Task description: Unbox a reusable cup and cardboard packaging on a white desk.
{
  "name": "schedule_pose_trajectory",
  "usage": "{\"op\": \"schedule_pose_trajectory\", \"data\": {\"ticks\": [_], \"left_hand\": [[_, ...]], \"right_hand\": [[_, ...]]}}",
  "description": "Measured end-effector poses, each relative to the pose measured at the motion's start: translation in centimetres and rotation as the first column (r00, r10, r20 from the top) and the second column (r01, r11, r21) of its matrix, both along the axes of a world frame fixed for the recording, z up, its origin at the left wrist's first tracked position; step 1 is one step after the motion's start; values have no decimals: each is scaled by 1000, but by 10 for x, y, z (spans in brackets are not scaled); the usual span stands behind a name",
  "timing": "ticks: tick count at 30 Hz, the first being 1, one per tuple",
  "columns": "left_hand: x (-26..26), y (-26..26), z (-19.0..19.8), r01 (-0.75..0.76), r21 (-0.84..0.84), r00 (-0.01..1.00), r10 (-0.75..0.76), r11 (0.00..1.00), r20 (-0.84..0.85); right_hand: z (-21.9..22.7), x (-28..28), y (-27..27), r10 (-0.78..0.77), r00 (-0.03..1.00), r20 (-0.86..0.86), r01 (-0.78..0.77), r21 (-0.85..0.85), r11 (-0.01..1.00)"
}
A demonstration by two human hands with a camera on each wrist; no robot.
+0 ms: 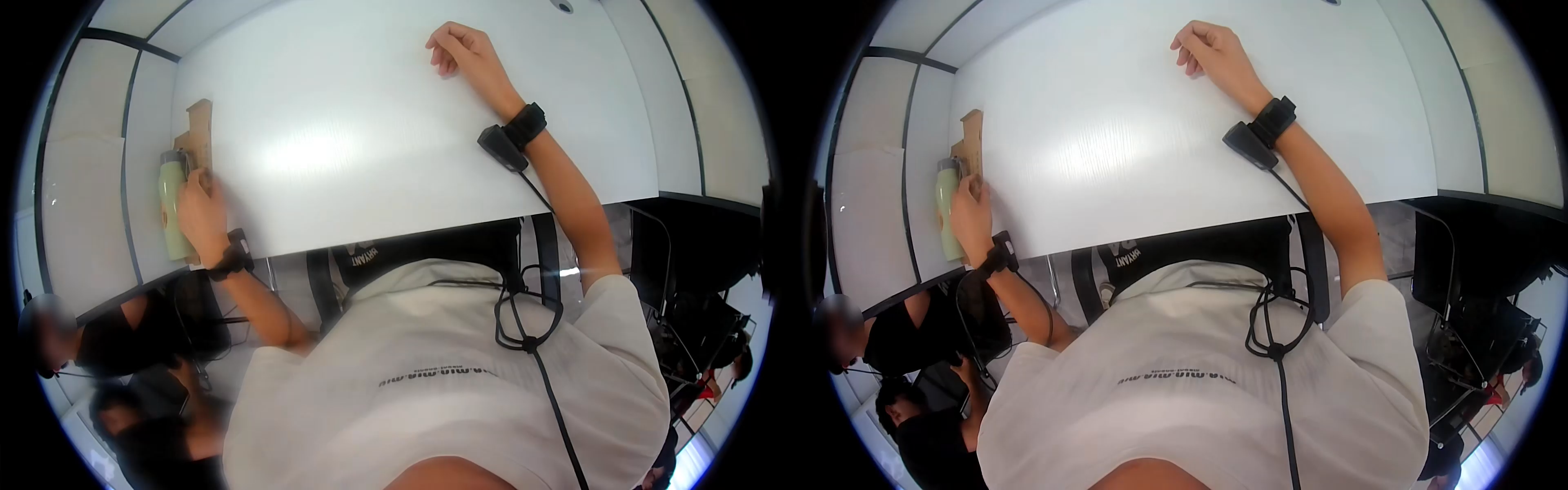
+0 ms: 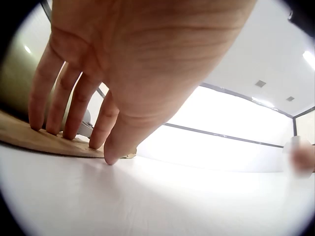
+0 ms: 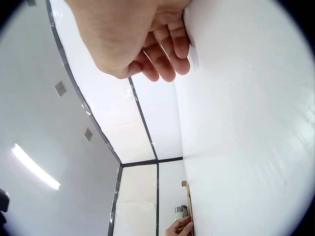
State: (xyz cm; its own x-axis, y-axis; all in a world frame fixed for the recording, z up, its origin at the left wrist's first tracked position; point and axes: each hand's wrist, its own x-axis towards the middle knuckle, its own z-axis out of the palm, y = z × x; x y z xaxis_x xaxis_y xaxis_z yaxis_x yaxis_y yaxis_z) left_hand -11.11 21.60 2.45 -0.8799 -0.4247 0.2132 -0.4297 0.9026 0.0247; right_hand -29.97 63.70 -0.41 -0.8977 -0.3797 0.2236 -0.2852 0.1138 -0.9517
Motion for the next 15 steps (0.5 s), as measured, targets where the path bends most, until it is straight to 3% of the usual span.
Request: {"op": "schedule_pose_trajectory", "data": {"ticks": [15], "left_hand": [[0, 4, 3, -4, -19, 1000, 4, 1000, 6]], "right_hand": [[-1, 0, 0, -12, 1000, 1, 12, 13, 1000]]}}
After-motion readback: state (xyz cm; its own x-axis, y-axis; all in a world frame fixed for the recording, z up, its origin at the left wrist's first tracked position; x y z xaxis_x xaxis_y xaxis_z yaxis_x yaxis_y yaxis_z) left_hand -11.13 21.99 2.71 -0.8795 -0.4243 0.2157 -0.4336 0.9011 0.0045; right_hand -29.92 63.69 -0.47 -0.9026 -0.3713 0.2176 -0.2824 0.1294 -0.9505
